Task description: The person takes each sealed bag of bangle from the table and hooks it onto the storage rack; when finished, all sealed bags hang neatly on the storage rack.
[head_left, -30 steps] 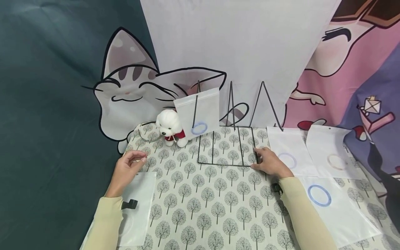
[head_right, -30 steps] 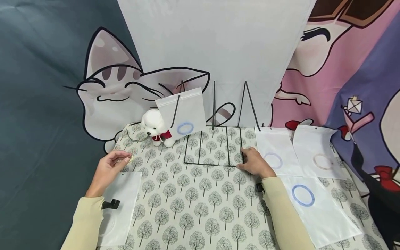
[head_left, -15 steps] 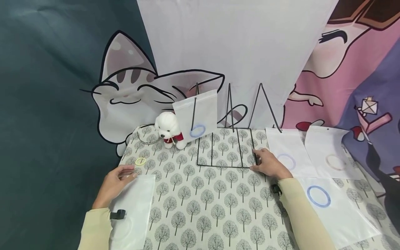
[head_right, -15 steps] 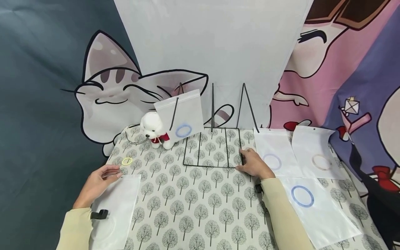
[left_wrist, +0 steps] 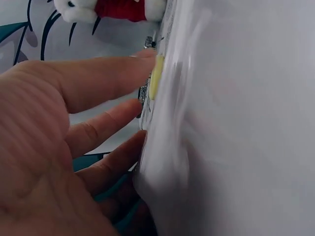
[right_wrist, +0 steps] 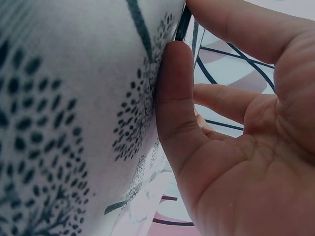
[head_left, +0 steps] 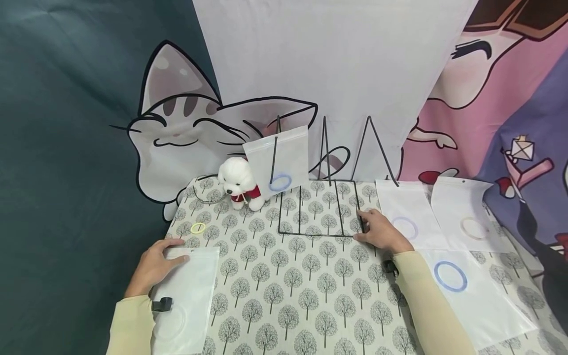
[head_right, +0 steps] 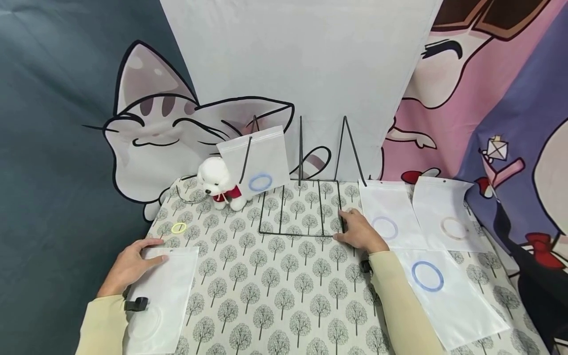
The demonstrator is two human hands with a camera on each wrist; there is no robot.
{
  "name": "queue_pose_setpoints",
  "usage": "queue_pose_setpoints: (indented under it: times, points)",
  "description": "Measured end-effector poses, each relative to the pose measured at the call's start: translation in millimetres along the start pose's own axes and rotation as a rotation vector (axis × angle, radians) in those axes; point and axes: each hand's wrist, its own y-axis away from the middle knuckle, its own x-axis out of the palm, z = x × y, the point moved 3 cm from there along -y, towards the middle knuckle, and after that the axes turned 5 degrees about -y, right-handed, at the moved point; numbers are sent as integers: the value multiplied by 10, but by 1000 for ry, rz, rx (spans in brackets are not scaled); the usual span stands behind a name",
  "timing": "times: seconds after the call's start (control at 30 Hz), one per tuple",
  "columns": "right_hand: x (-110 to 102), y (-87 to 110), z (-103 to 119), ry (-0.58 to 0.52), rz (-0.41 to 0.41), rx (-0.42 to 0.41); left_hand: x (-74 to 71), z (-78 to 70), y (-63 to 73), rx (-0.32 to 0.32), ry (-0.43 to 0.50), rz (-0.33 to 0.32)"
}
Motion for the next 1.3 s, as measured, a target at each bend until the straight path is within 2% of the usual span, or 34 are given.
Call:
queue_pose_setpoints:
  times: [0.23,0.4,0.47,0.67,1.03,1.3]
  points:
    - [8,-4,-5,18,-4,-8,-1,33,-29,3,8,35]
    - [16,18,-21,17,0,6,-56,28,-20,-3,49,98]
    - [26,30,-26,17,4,7,-90,2,-6,9,63,104]
    - [35,45,-16,14,-6,-4,-196,-147,62,119,97,57]
    - [17,14,-13,6,-7,9,-347,-439,129,258,291,-16]
    - [15,6,-13,12,-5,8,-435,-778,202,397,318,-72]
